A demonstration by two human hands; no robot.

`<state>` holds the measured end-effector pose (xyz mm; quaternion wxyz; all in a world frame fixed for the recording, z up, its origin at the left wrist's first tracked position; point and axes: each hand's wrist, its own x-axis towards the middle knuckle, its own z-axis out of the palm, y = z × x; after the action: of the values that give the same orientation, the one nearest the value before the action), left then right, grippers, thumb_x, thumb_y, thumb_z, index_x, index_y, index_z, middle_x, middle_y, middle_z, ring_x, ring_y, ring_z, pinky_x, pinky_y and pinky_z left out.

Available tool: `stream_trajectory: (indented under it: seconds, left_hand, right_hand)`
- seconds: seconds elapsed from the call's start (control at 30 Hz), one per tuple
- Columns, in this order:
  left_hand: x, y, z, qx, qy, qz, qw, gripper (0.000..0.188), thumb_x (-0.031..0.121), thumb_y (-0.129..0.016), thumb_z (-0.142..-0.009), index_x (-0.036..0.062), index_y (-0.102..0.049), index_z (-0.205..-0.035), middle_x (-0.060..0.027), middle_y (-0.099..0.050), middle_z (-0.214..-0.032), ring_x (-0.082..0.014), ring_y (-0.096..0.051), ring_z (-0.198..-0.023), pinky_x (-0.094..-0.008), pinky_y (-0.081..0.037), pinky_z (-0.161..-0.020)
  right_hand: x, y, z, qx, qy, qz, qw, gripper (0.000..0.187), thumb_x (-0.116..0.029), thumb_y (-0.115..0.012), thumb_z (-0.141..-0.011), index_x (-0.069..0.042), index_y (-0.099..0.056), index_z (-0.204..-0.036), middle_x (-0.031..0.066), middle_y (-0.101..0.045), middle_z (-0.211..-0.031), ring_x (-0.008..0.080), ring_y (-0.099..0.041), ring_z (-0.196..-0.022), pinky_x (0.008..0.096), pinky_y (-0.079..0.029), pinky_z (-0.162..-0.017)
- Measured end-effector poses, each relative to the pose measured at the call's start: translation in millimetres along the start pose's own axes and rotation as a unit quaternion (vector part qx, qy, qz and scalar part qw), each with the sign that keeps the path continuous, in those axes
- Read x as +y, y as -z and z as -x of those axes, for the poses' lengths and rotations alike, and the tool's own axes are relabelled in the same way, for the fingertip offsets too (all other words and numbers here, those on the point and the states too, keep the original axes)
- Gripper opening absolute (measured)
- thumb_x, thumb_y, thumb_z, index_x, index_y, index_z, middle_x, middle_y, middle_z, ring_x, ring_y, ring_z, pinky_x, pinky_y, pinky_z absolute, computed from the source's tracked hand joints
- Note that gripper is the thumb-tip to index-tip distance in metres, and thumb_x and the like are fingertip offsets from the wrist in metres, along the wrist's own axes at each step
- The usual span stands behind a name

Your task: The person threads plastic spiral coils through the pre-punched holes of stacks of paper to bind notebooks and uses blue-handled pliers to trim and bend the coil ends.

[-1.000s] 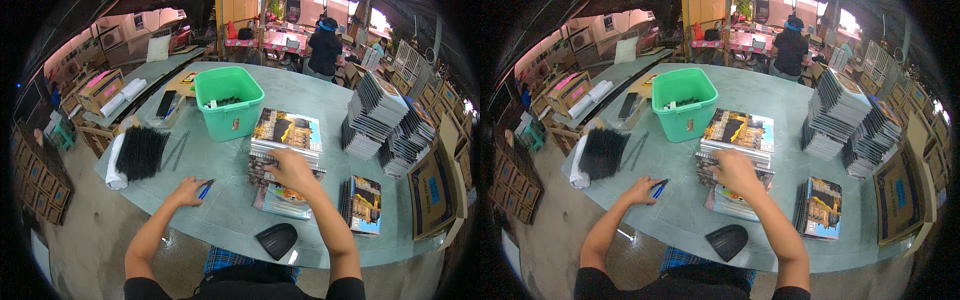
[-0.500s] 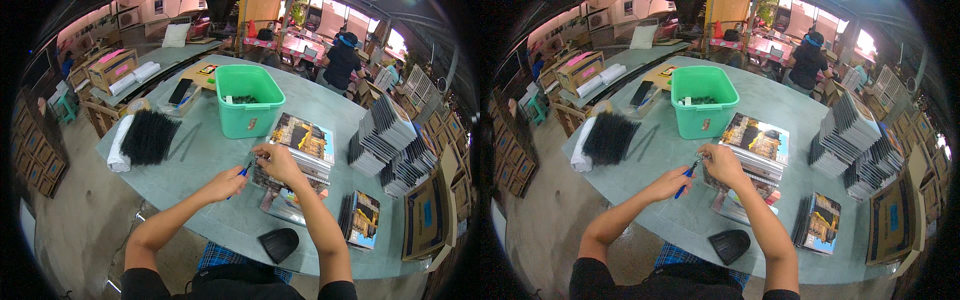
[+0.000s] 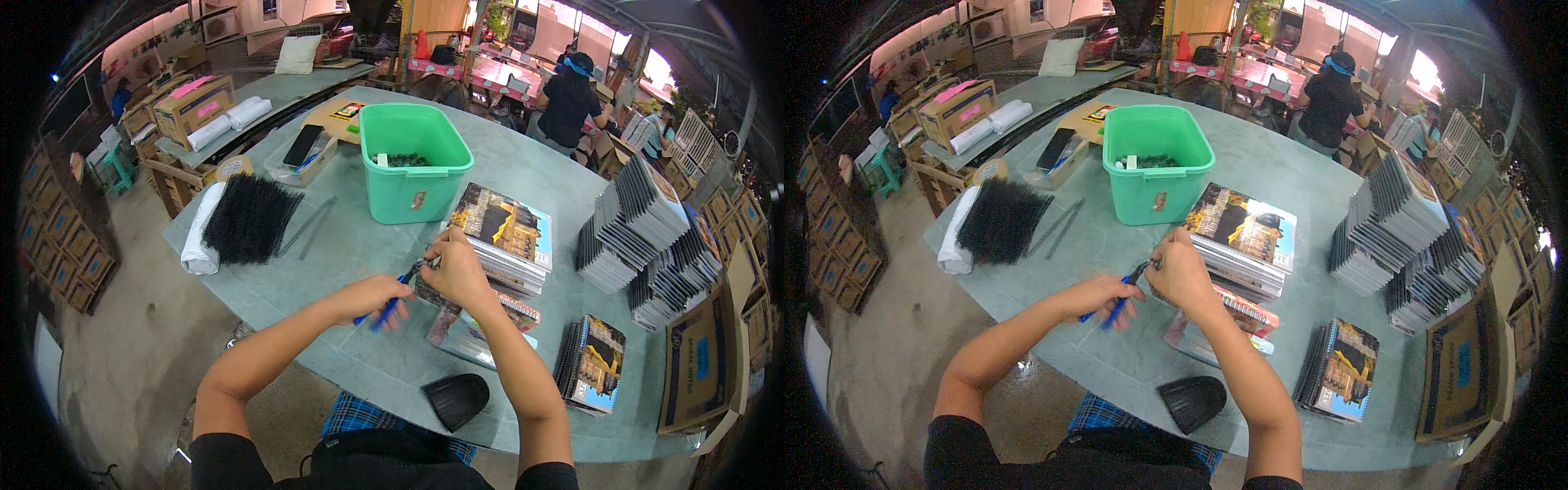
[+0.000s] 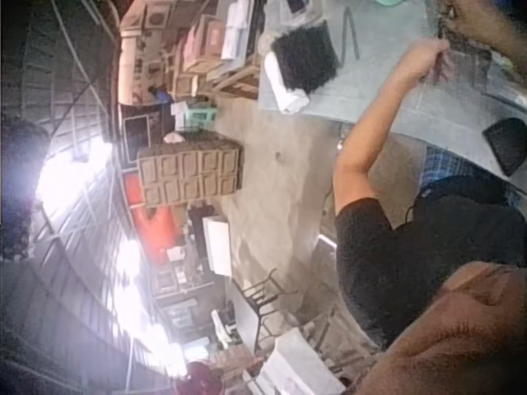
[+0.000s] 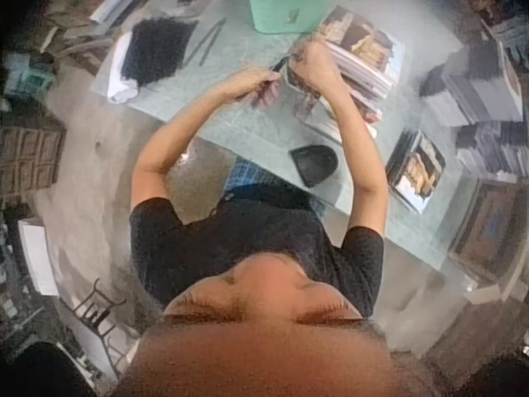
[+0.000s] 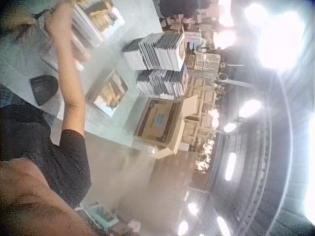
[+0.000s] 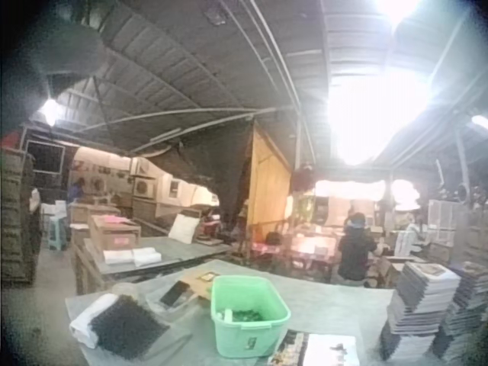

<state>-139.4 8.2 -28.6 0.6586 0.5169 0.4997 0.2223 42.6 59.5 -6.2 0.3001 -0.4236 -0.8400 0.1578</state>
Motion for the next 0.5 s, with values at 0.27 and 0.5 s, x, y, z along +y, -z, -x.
stream_trajectory:
  seconds: [0.27, 0.5]
  left_hand:
    - [9.0, -15.8, 10.5, 0.213, -0.095, -0.430, 0.872, 0.036, 0.033, -0.046, -0.092, -0.0030, -0.049, -0.092, -0.0284, -0.058, -0.073, -0.0458, -0.057, -0.074, -0.0500, -0.044, -0.065]
    - [-3.4, -10.1, 1.2, 0.158, -0.201, -0.361, 0.897, 0.034, 0.033, -0.047, -0.091, -0.0011, -0.049, -0.094, -0.0257, -0.058, -0.076, -0.0456, -0.056, -0.072, -0.0492, -0.043, -0.063]
  right_hand:
    - [-1.7, -7.7, 3.6, 0.020, -0.002, 0.002, 1.000, 0.022, -0.010, -0.075, -0.065, 0.002, -0.065, -0.081, 0.0157, -0.052, -0.099, 0.0317, -0.059, -0.086, 0.0354, -0.049, -0.074]
    - [0.8, 47.5, -84.5, 0.110, 0.027, -0.014, 0.993, 0.051, -0.029, -0.081, -0.066, 0.000, -0.064, -0.104, 0.0189, -0.052, -0.116, 0.0289, -0.061, -0.092, 0.0368, -0.049, -0.081]
